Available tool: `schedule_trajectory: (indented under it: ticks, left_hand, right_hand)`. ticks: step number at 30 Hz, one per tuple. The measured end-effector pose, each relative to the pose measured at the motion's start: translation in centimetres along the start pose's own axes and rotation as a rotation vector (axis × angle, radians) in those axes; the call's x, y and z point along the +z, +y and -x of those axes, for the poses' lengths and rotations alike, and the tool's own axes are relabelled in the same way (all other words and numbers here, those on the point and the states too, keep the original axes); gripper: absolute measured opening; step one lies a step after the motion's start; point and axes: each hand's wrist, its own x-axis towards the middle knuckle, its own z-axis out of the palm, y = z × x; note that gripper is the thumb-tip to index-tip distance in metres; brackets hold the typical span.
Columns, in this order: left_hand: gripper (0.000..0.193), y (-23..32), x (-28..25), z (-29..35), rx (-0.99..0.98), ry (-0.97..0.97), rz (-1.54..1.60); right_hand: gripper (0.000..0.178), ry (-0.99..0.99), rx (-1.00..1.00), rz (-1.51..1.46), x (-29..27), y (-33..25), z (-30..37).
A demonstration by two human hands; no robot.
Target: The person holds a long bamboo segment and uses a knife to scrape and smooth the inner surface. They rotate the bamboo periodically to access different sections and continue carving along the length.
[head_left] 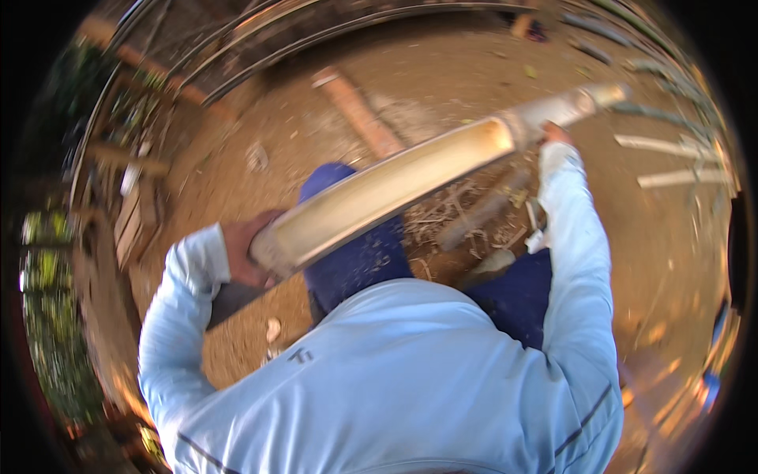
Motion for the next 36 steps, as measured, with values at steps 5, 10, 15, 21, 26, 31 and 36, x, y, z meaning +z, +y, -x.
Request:
schedule_trajectory:
  ticks: [5, 10, 15, 21, 26, 31, 36]
  left_hand:
    - [0.112, -0.4, -1.3, 1.4, -0.127, 0.041, -0.144]
    - [0.112, 1.1, -2.0, 6.2, -0.351, 0.2, -0.179]
    - [0.117, -0.3, -2.0, 13.6, -0.392, 0.438, -0.221]
    - [0.108, -5.7, 4.5, 18.9, -0.273, 0.695, 0.561]
    - [0.099, -6.6, 7.8, 18.2, -0.158, 0.858, 0.723]
    - [0.102, -7.2, 8.7, 17.5, 0.017, 0.892, 0.823]
    - [0.099, -7.5, 10.6, 17.9, 0.075, 0.857, 0.645]
  right_hand:
    - [0.019, 0.024, 0.151, -0.15, 0.0, 2.3, -3.2]
    - [0.015, -0.041, 0.313, -0.369, 1.7, 4.7, -5.8]
    - [0.041, -0.044, 0.266, -0.718, 4.7, 7.5, -4.2]
    - [0.044, -0.104, 0.215, -0.735, 4.1, 10.2, -5.8]
    - [0.035, -0.124, 0.206, -0.67, 4.2, 10.9, -5.7]
    - [0.033, -0.137, 0.236, -0.652, 5.0, 10.2, -3.2]
    - [0.031, -0.162, 0.278, -0.609, 5.5, 9.5, 0.2]
